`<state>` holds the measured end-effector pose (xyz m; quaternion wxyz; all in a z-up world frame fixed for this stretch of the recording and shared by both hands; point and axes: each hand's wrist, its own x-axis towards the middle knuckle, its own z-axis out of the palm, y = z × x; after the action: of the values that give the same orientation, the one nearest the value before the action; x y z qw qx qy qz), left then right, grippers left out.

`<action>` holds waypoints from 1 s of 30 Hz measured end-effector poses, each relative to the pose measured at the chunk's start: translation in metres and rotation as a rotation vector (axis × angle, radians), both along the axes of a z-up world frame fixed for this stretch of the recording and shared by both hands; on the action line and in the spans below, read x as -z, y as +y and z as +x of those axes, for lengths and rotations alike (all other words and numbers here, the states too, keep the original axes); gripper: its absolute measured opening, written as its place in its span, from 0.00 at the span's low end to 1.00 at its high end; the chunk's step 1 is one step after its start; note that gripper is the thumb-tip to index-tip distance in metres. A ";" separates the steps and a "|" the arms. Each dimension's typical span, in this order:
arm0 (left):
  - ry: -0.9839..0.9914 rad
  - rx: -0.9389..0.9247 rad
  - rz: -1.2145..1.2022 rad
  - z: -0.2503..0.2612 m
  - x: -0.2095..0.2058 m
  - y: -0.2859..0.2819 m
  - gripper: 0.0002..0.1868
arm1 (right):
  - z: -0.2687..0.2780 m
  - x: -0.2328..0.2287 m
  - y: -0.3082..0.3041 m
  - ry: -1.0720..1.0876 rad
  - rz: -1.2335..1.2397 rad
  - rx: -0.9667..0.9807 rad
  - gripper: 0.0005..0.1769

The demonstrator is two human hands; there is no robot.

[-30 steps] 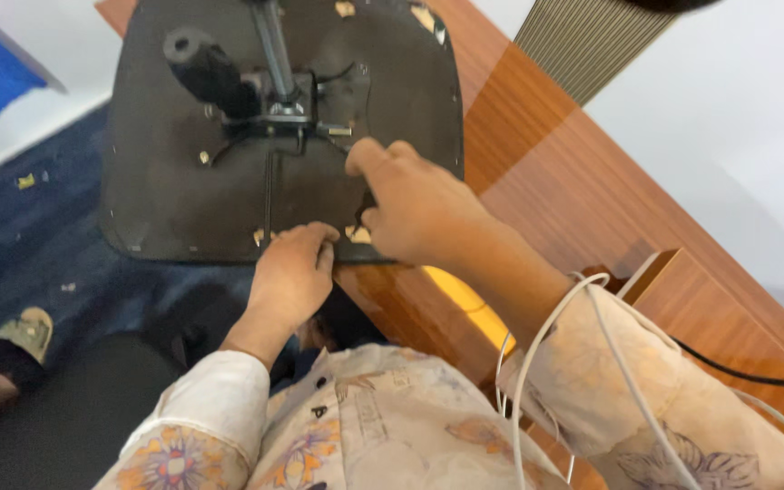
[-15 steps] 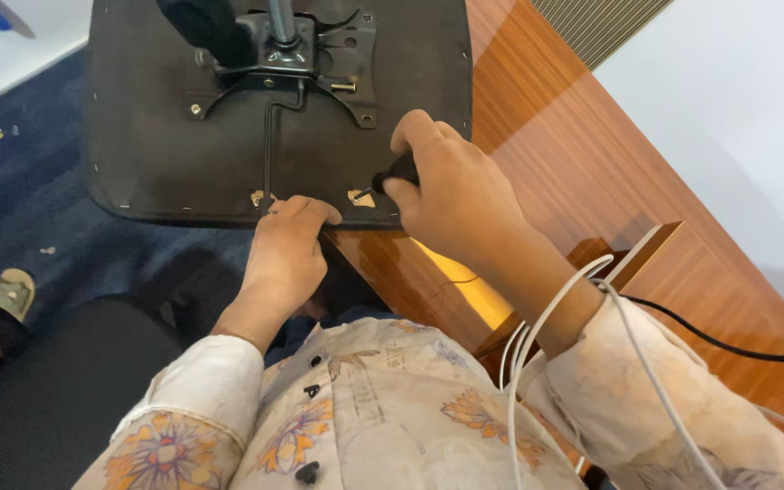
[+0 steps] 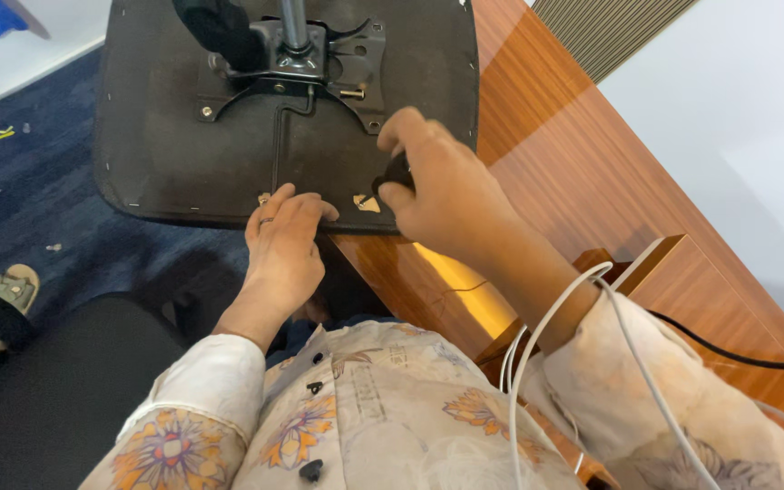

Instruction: The person uses a screwdriver to tighten screws on the underside of an overturned chair seat, securing the metal mounting bracket to the seat base. The chair remains upside down on a wooden table throughout the clip.

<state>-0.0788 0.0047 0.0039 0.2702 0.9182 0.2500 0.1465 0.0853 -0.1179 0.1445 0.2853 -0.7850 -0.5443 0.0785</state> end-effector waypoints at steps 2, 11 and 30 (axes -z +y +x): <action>0.039 -0.022 -0.032 0.000 0.001 0.000 0.28 | -0.010 0.002 0.000 -0.010 -0.129 0.120 0.20; 0.074 -0.029 -0.042 0.001 -0.006 0.000 0.26 | -0.013 -0.003 0.036 -0.033 -0.163 0.229 0.22; 0.150 -0.105 0.111 -0.003 0.009 0.018 0.30 | -0.043 0.025 -0.033 0.098 -0.039 0.129 0.16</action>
<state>-0.0818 0.0222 -0.0053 0.1917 0.9257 0.3087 0.1050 0.0418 -0.1511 0.1192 0.3009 -0.8191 -0.4762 0.1087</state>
